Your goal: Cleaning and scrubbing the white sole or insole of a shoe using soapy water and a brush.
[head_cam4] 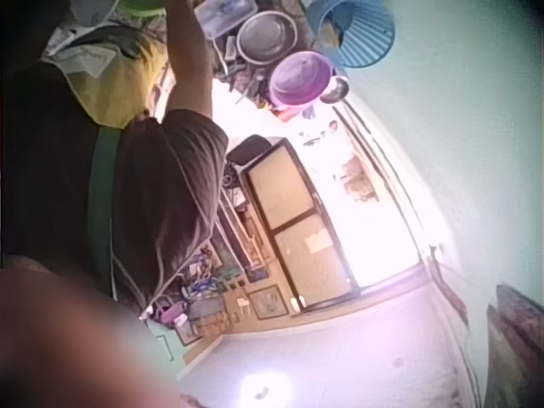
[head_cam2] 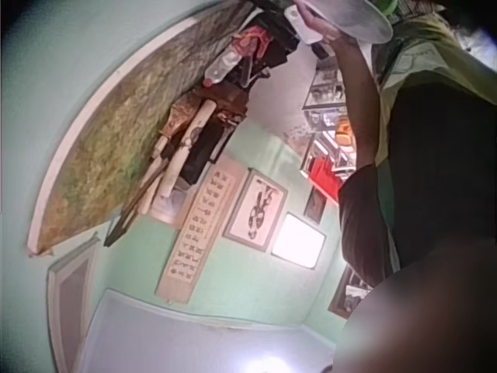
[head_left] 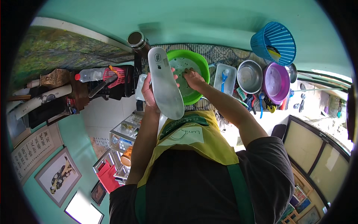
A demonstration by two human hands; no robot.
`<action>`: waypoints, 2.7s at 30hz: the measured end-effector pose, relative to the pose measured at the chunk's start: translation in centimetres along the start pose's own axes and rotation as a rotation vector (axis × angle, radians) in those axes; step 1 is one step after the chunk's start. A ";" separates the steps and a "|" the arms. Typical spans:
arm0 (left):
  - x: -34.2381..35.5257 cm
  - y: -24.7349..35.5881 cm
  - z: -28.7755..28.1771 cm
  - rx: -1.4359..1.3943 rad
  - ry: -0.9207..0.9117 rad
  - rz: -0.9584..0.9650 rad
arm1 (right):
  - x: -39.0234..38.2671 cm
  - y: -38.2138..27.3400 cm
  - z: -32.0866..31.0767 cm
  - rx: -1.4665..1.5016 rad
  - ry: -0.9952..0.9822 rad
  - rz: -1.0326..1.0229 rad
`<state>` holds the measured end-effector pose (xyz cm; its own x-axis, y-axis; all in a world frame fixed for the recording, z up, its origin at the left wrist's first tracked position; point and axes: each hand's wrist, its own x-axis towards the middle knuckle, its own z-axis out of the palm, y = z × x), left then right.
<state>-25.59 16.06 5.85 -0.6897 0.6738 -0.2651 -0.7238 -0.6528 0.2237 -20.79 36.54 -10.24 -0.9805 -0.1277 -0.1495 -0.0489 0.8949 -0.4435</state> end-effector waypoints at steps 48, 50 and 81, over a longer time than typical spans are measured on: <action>1.4 0.2 -1.0 -0.093 -0.066 -0.031 | -7.2 -10.7 -18.3 0.605 0.257 -0.161; 1.4 0.3 -1.0 -0.109 -0.086 -0.037 | -7.2 -10.7 -18.1 0.658 0.266 -0.123; 2.0 1.5 -1.3 -0.045 -0.129 -0.029 | -6.6 -5.2 -10.2 0.613 0.249 0.134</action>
<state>-27.99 15.98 4.45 -0.6677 0.7297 -0.1472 -0.7437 -0.6452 0.1748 -15.97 37.08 2.05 -0.9888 0.1358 -0.0623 0.1209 0.4825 -0.8675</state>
